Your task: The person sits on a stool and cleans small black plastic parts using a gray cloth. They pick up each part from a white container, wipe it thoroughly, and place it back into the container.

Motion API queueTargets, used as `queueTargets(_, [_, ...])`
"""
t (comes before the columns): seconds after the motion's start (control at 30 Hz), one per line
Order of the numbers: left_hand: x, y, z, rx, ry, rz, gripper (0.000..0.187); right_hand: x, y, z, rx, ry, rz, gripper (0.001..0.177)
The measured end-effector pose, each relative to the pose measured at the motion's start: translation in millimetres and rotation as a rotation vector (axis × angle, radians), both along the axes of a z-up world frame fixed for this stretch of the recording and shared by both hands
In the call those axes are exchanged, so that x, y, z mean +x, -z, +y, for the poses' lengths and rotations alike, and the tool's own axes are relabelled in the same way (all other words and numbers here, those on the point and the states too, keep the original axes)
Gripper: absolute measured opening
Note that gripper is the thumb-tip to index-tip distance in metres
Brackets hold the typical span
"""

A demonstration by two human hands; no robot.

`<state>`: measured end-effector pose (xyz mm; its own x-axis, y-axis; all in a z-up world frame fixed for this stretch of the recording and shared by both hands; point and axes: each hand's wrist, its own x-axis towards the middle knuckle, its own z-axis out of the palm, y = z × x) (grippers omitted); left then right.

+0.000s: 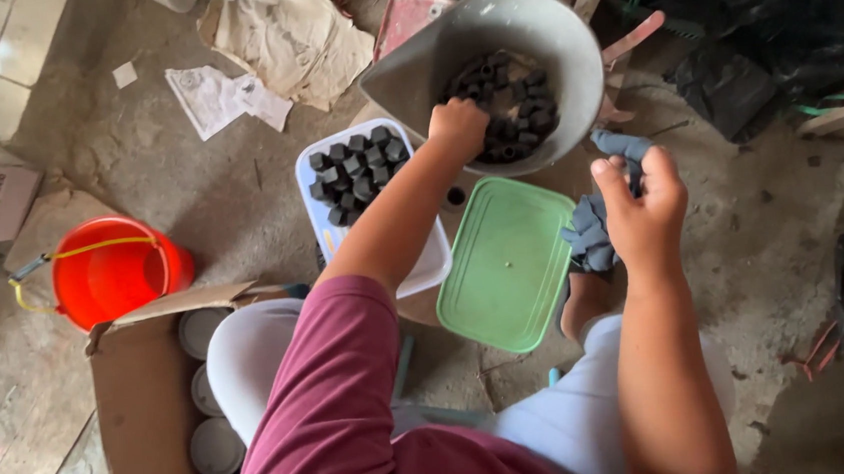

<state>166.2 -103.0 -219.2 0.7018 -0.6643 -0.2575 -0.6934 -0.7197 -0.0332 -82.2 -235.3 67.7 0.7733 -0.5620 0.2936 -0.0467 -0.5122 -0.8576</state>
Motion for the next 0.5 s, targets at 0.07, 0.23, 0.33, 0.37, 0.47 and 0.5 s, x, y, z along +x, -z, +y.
queueTargets(0.07, [-1.8, 14.9, -3.8, -0.019, -0.020, -0.019, 0.014, 1.8, -2.1, -4.3, 0.018, 0.013, 0.010, 0.017])
queueTargets(0.23, [-7.4, 8.1, -1.1, -0.025, -0.060, 0.023, 0.011, -0.5, 3.1, -9.7, 0.026, 0.036, 0.023, 0.019])
queueTargets(0.33, [-11.1, -22.8, 6.3, -0.231, 0.007, -0.151, 0.007, -3.9, 12.2, -14.0, 0.041, 0.019, -0.011, 0.014])
queueTargets(0.37, [-12.6, -44.7, 8.5, -0.341, -0.042, -0.013, 0.017, -4.9, 9.4, -12.9, 0.035, 0.024, -0.029, 0.012])
queueTargets(0.47, [-30.0, -119.2, 31.7, -0.745, -0.207, 0.327, 0.032, -8.3, 12.1, -12.0, 0.008, 0.020, -0.080, 0.011])
queueTargets(0.5, [-38.5, -145.4, 42.4, -1.036, -0.319, 0.536, 0.033, -9.7, 14.8, -11.9, -0.010, 0.015, -0.108, 0.011])
